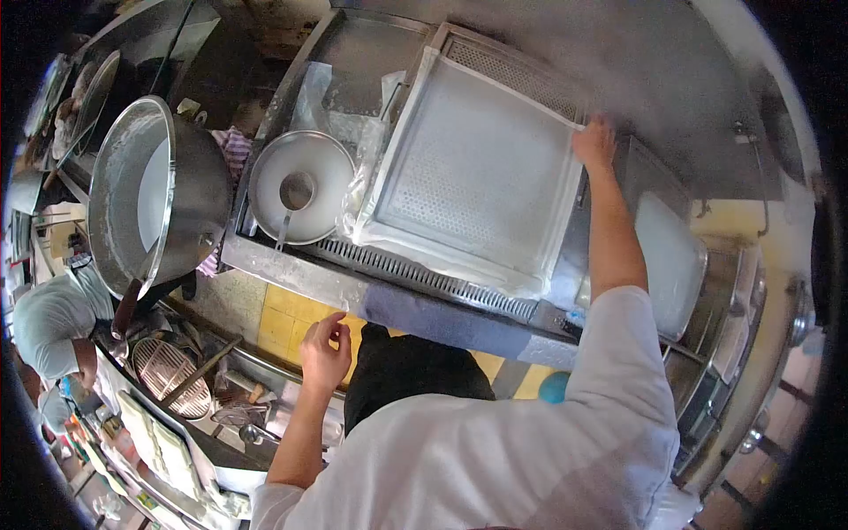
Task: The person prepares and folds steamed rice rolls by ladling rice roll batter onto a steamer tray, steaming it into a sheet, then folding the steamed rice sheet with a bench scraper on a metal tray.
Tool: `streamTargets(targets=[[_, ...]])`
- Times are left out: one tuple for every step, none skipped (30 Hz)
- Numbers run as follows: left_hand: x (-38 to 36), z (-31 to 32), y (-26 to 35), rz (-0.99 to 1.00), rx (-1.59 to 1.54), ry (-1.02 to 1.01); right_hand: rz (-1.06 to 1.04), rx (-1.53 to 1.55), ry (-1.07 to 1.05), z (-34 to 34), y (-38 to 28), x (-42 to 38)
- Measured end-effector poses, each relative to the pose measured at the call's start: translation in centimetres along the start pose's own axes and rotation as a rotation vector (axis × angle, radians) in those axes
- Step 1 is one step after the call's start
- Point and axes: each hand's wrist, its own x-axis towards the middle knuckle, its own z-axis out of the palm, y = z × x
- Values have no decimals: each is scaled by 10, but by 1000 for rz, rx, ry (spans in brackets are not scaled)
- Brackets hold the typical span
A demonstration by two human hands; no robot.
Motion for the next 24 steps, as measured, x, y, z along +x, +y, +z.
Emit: streamTargets(targets=[[1,-2,0,-2,-2,-6,-5,61,6,-1,2,-12],[3,-4,0,-1,-5,-14,6,56,10,2,7,-29],[5,-7,-1,9,-10,-24,-35,75,-8,10,14,-52],[8,-8,-3,37,-27,-31,-76,93,-24,12,21,-76],[10,-9,-6,62,-46,-38,-59,90,-82,7,22,-107],[11,-12,-8,71,-53,-45,-44,88,-138,2,19,-144],[14,-15,-11,109,-54,-44,-18,75,-205,-1,20,-178],[17,-18,-12,146,-56,-42,8,62,-272,-2,23,-207],[21,-21,-13,155,-62,-43,14,60,-264,-5,26,-232],[24,-25,-15,173,-83,-35,67,46,-307,-7,28,-255],[26,-31,-17,188,-101,-30,118,34,-355,-6,27,-270],[28,-35,-18,188,-98,-33,121,37,-358,-1,30,-275],[30,-40,-19,191,-95,-40,62,124,-246,6,34,-276],[32,-45,-20,195,-90,-47,5,212,-134,13,35,-275],[34,-49,-22,202,-87,-52,6,218,-134,13,24,-271],[35,-49,-27,212,-87,-50,-52,340,-122,11,3,-263],[36,-52,-29,215,-81,-47,-112,462,-107,11,-19,-252],[37,-54,-29,210,-88,-54,-144,616,-200,16,-42,-240],[36,-56,-30,205,-96,-61,-176,769,-294,21,-69,-232],[35,-58,-29,206,-92,-59,-128,849,-515,4,-103,-232],[33,-61,-26,199,-98,-60,-80,922,-740,-15,-136,-232],[32,-64,-25,192,-104,-60,-104,889,-849,-9,-160,-229],[30,-66,-27,191,-98,-55,-131,853,-958,-2,-180,-226],[27,-66,-30,198,-85,-42,-137,856,-962,6,-196,-224]])
